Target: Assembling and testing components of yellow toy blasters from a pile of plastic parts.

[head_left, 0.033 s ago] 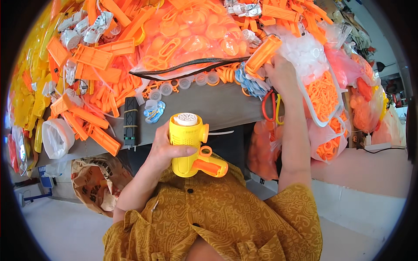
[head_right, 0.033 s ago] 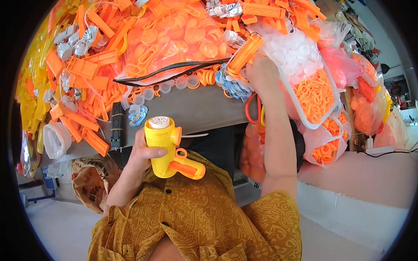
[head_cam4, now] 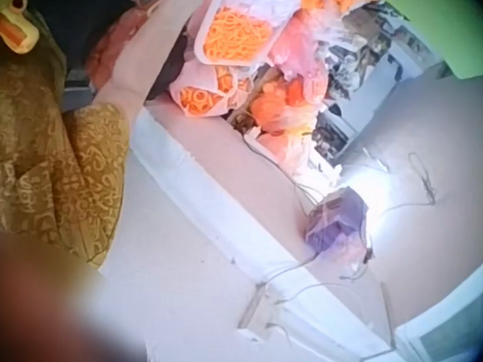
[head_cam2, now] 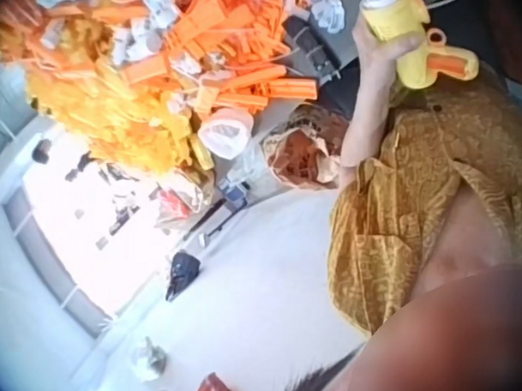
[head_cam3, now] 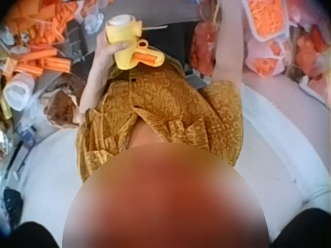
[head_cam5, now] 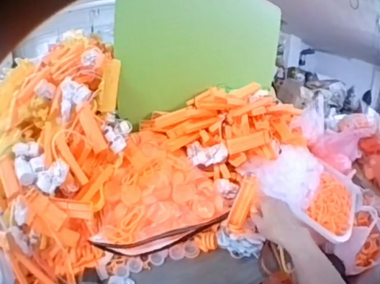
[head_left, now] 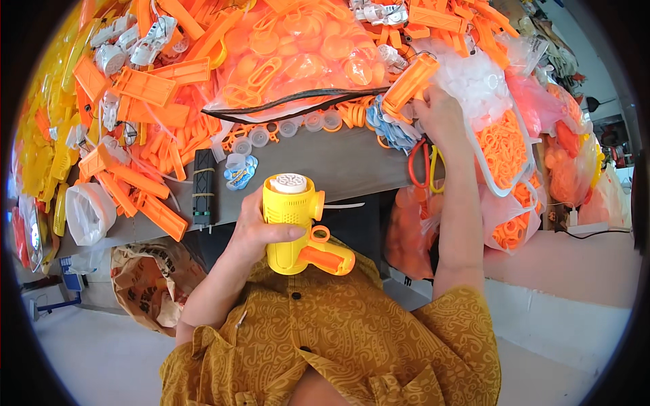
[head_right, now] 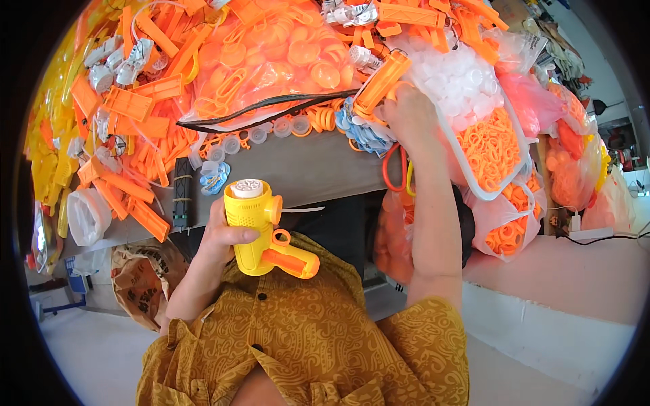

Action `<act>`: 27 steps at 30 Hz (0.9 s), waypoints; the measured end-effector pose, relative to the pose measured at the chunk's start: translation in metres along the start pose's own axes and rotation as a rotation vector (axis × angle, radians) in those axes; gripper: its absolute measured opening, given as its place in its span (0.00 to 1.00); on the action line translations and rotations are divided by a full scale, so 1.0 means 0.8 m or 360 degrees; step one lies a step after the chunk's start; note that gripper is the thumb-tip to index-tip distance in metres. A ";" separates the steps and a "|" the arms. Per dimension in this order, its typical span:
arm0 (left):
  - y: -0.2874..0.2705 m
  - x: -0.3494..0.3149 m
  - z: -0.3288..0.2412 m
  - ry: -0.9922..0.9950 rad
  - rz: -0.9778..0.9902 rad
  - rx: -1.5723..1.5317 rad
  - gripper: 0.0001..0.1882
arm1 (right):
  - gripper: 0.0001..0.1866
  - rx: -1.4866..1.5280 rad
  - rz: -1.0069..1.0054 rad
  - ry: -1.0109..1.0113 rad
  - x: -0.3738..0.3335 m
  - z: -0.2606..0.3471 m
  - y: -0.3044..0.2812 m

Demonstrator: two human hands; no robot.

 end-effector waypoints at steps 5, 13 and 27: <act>0.000 -0.004 -0.006 -0.0057 -0.0026 -0.0143 0.33 | 0.14 0.0274 0.0042 0.0162 -0.037 0.015 -0.031; 0.023 0.003 -0.029 0.0074 0.0297 -0.0035 0.33 | 0.09 0.1482 0.0510 -0.0679 -0.096 0.083 -0.019; 0.021 -0.008 -0.042 0.0154 0.0314 0.0056 0.38 | 0.12 0.1710 0.1198 -0.1134 -0.089 0.127 -0.007</act>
Point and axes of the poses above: each hand's wrist, its own x-axis towards the middle knuckle, its own y-axis out of the palm, z = x × y, the point moved 2 cm from there along x, towards the middle knuckle, and after that the axes turned 8 degrees about x, right-handed, at the moved point
